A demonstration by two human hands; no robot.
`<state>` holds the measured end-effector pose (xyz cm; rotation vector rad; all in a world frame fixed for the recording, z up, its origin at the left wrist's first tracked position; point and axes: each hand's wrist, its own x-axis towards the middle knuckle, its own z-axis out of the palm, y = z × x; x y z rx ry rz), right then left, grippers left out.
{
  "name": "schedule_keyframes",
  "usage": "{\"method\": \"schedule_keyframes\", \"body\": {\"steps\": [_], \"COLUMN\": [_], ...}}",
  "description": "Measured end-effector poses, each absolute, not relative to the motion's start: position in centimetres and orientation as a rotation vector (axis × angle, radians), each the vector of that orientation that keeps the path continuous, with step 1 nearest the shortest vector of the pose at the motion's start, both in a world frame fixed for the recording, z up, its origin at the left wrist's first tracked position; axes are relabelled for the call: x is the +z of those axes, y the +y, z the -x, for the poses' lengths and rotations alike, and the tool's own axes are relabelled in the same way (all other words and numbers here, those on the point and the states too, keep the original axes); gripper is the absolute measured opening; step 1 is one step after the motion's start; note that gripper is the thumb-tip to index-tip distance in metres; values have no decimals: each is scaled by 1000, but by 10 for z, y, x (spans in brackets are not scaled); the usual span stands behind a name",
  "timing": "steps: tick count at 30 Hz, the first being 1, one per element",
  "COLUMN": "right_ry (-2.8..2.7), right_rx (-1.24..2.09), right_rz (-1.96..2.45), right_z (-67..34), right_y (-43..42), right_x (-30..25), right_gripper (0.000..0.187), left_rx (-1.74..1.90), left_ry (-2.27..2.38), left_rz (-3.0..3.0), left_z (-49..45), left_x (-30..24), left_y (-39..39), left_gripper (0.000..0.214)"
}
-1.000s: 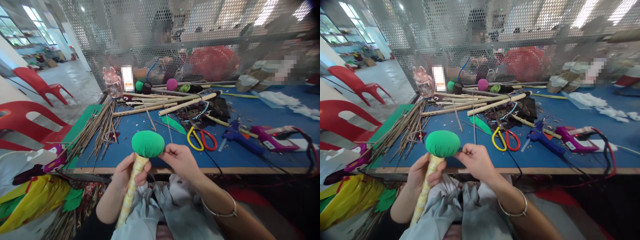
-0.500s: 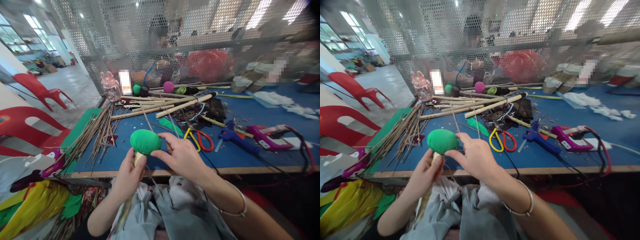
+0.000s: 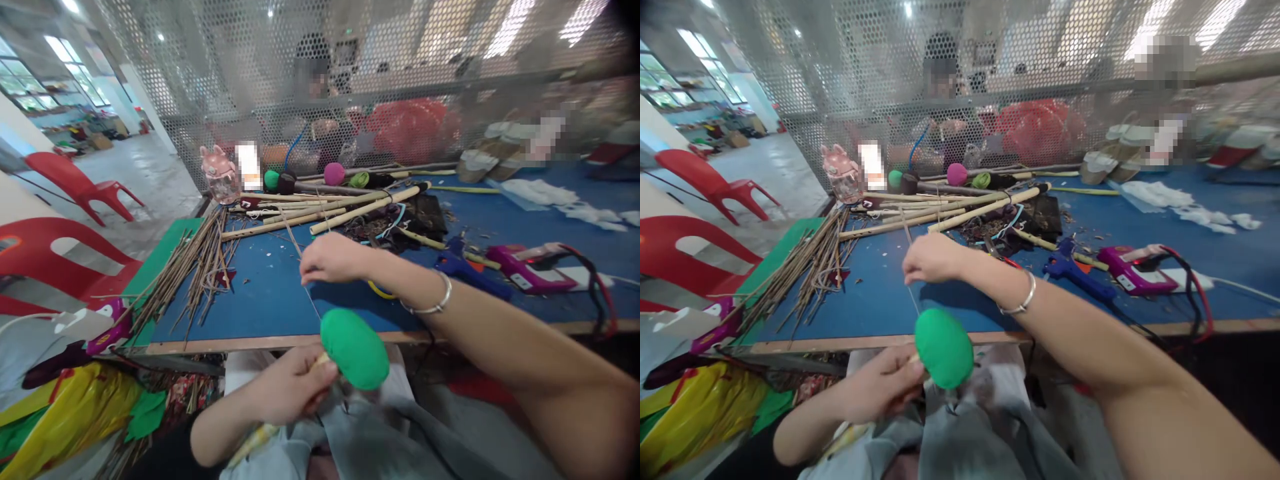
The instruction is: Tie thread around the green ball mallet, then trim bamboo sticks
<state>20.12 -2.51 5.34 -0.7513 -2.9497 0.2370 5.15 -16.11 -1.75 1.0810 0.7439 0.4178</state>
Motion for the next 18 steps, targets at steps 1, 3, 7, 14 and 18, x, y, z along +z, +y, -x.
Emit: {"method": "schedule_keyframes", "body": {"steps": [1,3,7,14,18], "right_ry": [-2995,-2987,-2814,-1943,-1755], "right_rx": [83,-61,195,1185,1419], "right_rz": [738,693,691,1144,1086], "right_z": [-195,-188,-206,-225,-214], "right_y": [-31,-55,-110,-110,-102], "right_x": [69,96,111,5,-20], "right_gripper": [15,14,21,29,27], "left_rx": [416,482,781,781,708], "left_ry": [784,877,963,590,607], "left_rz": [-1095,-1025,-789,-712,-746], "left_z": [-54,-52,-23,-8,-24], "left_x": [-22,-27,-18,-2,-13], "left_y": [-159,-152,-142,-156,-163], "left_gripper": [38,37,37,50,53]}}
